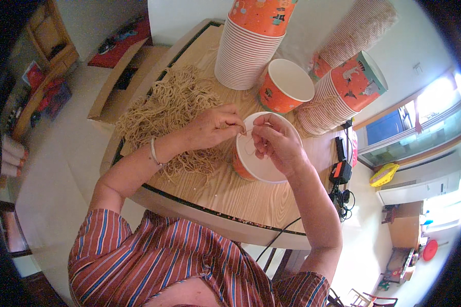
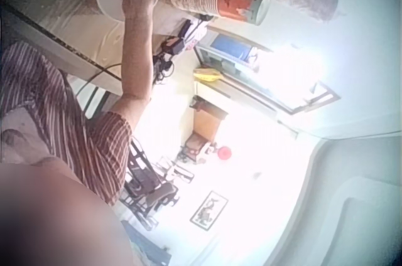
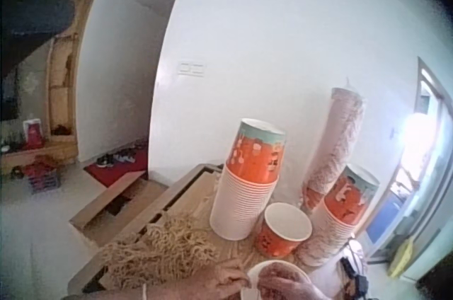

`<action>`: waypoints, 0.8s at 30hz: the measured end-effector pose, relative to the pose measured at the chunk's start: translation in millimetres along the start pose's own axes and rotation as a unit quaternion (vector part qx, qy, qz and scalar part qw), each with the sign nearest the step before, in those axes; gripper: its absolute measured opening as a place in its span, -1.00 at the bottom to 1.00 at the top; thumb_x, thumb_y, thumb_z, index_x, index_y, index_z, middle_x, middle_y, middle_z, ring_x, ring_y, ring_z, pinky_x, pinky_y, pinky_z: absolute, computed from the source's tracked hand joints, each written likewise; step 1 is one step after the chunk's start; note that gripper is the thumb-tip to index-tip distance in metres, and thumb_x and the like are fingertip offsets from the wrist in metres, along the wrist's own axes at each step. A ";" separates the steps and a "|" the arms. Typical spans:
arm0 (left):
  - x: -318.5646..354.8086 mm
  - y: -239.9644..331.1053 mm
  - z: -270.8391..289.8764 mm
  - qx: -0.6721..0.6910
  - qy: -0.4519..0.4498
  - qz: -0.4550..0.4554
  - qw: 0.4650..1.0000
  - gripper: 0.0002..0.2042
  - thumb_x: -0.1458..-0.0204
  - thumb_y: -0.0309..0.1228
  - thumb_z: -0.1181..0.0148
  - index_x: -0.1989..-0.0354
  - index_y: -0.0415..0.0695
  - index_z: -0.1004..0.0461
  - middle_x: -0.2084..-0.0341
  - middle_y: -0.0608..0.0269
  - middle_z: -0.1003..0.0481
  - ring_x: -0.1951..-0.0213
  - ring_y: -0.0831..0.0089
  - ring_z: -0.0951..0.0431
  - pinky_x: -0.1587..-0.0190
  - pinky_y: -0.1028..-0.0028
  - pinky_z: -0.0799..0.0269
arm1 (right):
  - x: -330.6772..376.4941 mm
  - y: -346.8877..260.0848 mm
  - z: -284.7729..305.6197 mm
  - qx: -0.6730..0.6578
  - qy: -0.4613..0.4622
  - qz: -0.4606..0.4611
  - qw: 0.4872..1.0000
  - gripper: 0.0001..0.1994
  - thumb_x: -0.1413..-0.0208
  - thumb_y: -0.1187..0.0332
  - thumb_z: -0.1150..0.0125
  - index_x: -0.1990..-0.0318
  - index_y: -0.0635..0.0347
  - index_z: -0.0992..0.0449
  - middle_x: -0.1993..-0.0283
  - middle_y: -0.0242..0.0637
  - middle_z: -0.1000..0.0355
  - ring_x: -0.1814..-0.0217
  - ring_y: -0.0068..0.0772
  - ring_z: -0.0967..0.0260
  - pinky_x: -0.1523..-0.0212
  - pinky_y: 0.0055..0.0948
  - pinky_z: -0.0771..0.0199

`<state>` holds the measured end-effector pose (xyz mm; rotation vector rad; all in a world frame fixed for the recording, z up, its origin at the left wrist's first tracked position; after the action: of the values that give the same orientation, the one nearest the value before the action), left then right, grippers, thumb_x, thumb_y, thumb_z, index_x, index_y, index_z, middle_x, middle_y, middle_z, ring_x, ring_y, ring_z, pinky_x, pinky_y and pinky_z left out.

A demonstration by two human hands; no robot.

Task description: Placing decorative shredded paper into paper cups.

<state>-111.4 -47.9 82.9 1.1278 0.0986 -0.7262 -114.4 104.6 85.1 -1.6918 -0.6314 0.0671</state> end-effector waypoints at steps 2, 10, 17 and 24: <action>-1.2 0.8 -0.2 -0.005 0.000 0.003 1.000 -0.86 -0.09 -0.44 -0.11 0.32 -0.22 -0.56 0.38 0.20 -0.41 0.23 0.33 -0.48 0.16 0.38 -0.39 | -1.0 -1.0 0.2 -0.002 0.006 0.016 1.000 -0.89 -0.15 0.44 -0.21 0.22 0.21 -0.43 0.52 -0.42 -0.35 0.60 -0.64 -0.26 0.62 -0.61 -0.27; -4.7 -1.4 -3.3 -0.016 -0.011 0.002 1.000 -0.86 -0.09 -0.42 -0.13 0.33 -0.22 -0.55 0.37 0.19 -0.42 0.20 0.31 -0.48 0.15 0.37 -0.38 | 6.2 -21.6 -11.8 0.430 0.064 0.212 0.875 -0.85 -0.13 0.38 -0.29 0.19 0.19 -0.50 0.60 -0.55 -0.17 0.57 -0.71 -0.01 0.54 -0.59 -0.13; -4.3 -3.9 -2.4 0.019 0.026 -0.047 0.998 -0.84 -0.05 -0.43 -0.16 0.32 -0.27 -0.57 0.41 0.15 -0.39 0.35 0.31 -0.48 0.28 0.37 -0.38 | 18.9 -32.8 -30.2 0.497 0.089 0.308 0.806 -0.88 -0.10 0.46 -0.25 0.20 0.18 -0.52 0.47 -0.23 -0.43 0.49 -0.48 -0.40 0.43 -0.45 -0.39; -1.2 -9.3 -2.4 0.045 0.037 -0.031 0.998 -0.82 -0.07 -0.40 -0.17 0.32 -0.28 -0.57 0.42 0.15 -0.40 0.32 0.33 -0.47 0.25 0.38 -0.38 | 20.7 -38.3 -42.3 0.538 0.085 0.315 0.777 -0.94 -0.12 0.48 -0.20 0.27 0.23 -0.50 0.44 -0.19 -0.47 0.46 -0.42 -0.45 0.40 -0.44 -0.44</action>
<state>-117.0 -47.4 75.0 1.2432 0.1649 -0.7494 -94.7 79.1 136.6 -0.6810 0.1801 0.6287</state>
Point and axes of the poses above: each hand's wrist, its own x-axis away from the middle knuckle, its own z-axis out of the back of the hand, y = z × x, the point moved 7 cm from there along -x, towards the middle knuckle
